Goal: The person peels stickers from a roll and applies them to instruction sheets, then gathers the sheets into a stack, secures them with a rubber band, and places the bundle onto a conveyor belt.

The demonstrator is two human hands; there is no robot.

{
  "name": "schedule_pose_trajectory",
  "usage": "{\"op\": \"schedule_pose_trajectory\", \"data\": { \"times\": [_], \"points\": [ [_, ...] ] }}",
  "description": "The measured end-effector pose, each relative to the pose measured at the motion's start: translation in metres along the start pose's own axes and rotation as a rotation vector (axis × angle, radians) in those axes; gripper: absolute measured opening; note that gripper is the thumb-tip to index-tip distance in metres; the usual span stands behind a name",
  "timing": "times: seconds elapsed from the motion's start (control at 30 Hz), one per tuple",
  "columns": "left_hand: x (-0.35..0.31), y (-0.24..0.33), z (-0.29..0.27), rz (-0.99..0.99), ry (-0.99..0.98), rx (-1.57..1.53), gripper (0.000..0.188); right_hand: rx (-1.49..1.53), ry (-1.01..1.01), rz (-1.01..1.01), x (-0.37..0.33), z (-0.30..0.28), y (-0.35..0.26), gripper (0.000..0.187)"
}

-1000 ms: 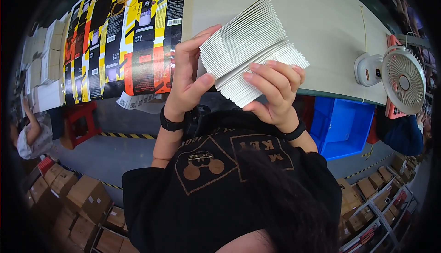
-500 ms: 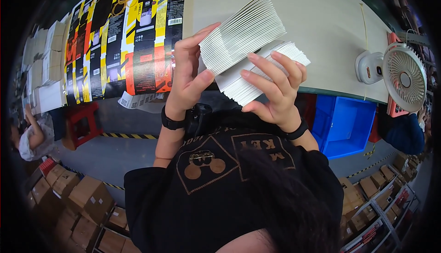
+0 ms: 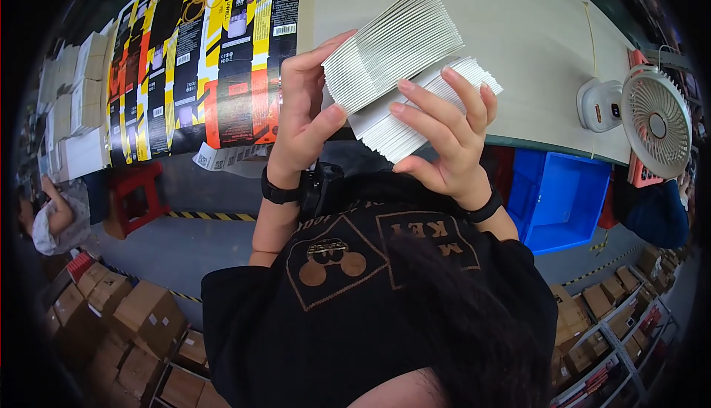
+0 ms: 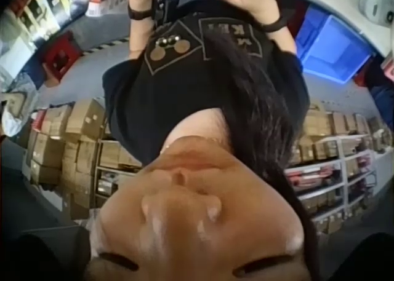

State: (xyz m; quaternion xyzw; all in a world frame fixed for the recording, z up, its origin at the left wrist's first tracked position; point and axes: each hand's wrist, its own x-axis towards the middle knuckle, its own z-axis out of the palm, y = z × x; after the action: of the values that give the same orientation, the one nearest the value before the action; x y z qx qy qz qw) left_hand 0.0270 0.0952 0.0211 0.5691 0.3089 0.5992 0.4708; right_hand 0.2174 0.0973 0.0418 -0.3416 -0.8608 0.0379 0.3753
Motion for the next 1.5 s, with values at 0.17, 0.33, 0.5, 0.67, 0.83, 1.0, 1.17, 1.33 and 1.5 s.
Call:
{"op": "schedule_pose_trajectory", "data": {
  "times": [0.17, 0.33, 0.5, 0.67, 0.83, 1.0, 1.17, 1.33, 1.5],
  "points": [
    [0.001, 0.004, 0.002, -0.032, 0.022, -0.035, 0.052, 0.006, 0.016, -0.008, -0.002, 0.001, 0.001, 0.052],
    [0.002, 0.002, 0.001, -0.006, 0.013, 0.04, 0.052, 0.084, 0.044, -0.016, 0.001, -0.004, 0.003, 0.045],
    [0.006, -0.004, -0.003, 0.088, -0.002, 0.291, 0.052, 0.056, -0.063, -0.136, 0.007, -0.021, 0.012, 0.038],
    [0.006, 0.0, -0.003, 0.228, 0.044, 0.664, 0.052, -0.005, -0.183, -0.199, 0.014, -0.035, 0.01, 0.047],
    [0.005, -0.006, -0.009, 0.344, 0.13, 0.669, 0.053, -0.141, -0.485, -0.267, 0.038, -0.046, 0.01, 0.046],
    [0.006, 0.003, -0.013, 0.221, -0.013, 0.705, 0.054, -0.143, -0.618, -0.315, 0.05, -0.037, 0.017, 0.036],
    [0.019, 0.004, 0.006, 0.036, 0.011, 0.583, 0.052, -0.177, -0.675, -0.34, 0.054, -0.034, 0.018, 0.03],
    [0.029, 0.0, 0.019, -0.151, 0.232, 0.546, 0.045, -0.165, -0.724, -0.229, 0.061, -0.05, 0.018, 0.028],
    [0.037, 0.001, 0.017, -0.013, 0.488, 0.525, 0.041, -0.224, -0.725, 0.306, 0.083, -0.071, 0.045, 0.041]
  ]
}}
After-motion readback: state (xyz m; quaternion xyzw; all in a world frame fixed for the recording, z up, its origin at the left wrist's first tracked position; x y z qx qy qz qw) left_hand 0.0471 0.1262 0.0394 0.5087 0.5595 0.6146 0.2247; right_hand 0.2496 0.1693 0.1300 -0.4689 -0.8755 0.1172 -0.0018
